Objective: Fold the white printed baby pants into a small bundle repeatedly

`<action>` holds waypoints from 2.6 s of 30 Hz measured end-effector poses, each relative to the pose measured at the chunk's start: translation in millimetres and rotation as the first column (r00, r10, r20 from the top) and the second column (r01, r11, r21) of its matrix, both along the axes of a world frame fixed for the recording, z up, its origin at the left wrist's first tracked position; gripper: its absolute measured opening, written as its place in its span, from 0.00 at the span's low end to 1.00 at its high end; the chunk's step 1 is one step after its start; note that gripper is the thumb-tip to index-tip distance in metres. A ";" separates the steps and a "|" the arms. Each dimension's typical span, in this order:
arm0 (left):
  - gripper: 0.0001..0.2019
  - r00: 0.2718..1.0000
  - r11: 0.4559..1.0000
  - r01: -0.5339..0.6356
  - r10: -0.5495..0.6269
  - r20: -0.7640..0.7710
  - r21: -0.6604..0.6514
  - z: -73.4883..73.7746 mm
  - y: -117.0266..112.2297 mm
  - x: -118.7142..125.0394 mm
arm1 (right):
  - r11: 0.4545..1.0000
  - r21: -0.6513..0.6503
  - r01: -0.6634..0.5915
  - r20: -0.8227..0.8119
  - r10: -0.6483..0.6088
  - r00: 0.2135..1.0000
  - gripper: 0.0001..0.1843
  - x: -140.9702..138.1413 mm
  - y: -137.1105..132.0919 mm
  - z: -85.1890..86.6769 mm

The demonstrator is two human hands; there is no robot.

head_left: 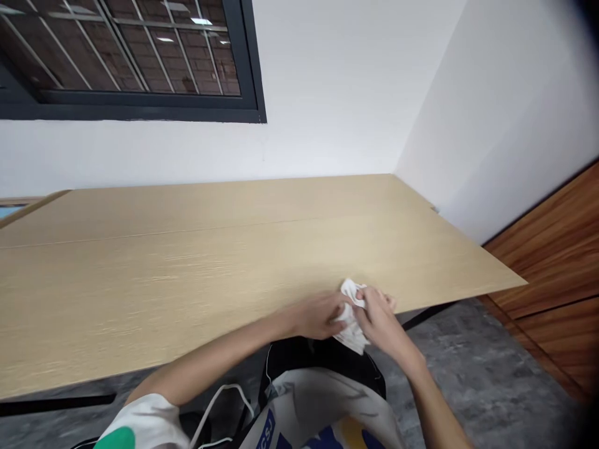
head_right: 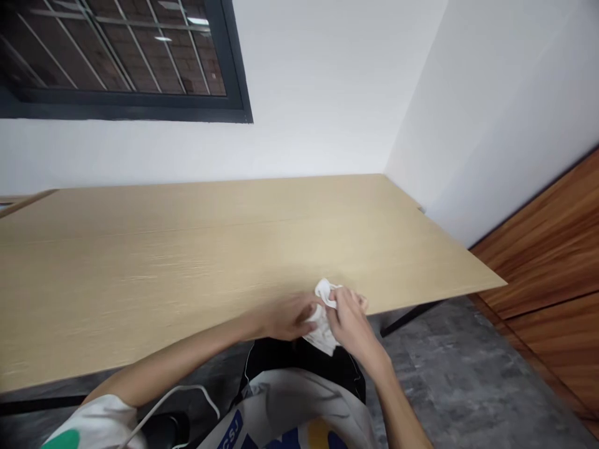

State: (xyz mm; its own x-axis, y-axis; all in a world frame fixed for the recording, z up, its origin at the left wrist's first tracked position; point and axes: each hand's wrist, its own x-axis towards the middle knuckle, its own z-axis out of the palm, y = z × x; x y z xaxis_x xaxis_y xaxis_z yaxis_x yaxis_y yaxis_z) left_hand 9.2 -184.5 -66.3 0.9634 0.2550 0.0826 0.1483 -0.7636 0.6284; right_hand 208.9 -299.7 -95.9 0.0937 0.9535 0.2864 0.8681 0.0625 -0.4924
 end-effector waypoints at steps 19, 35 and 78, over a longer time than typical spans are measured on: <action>0.43 0.960 0.949 0.273 -0.279 -0.016 -0.158 25.8 -126.5 89.3 | 0.756 -0.214 0.619 -0.963 -0.270 -0.004 0.25 25.4 -142.3 21.9; 0.12 0.964 0.968 0.168 -0.122 0.235 -0.184 21.3 -116.4 100.5 | 0.808 0.067 0.585 -0.973 -0.076 0.217 0.30 5.0 -131.5 16.8; 0.11 0.586 0.646 -0.757 0.605 0.539 0.098 117.6 41.1 -147.9 | 0.834 0.361 -0.417 -0.092 0.477 0.874 0.12 -12.4 103.7 126.3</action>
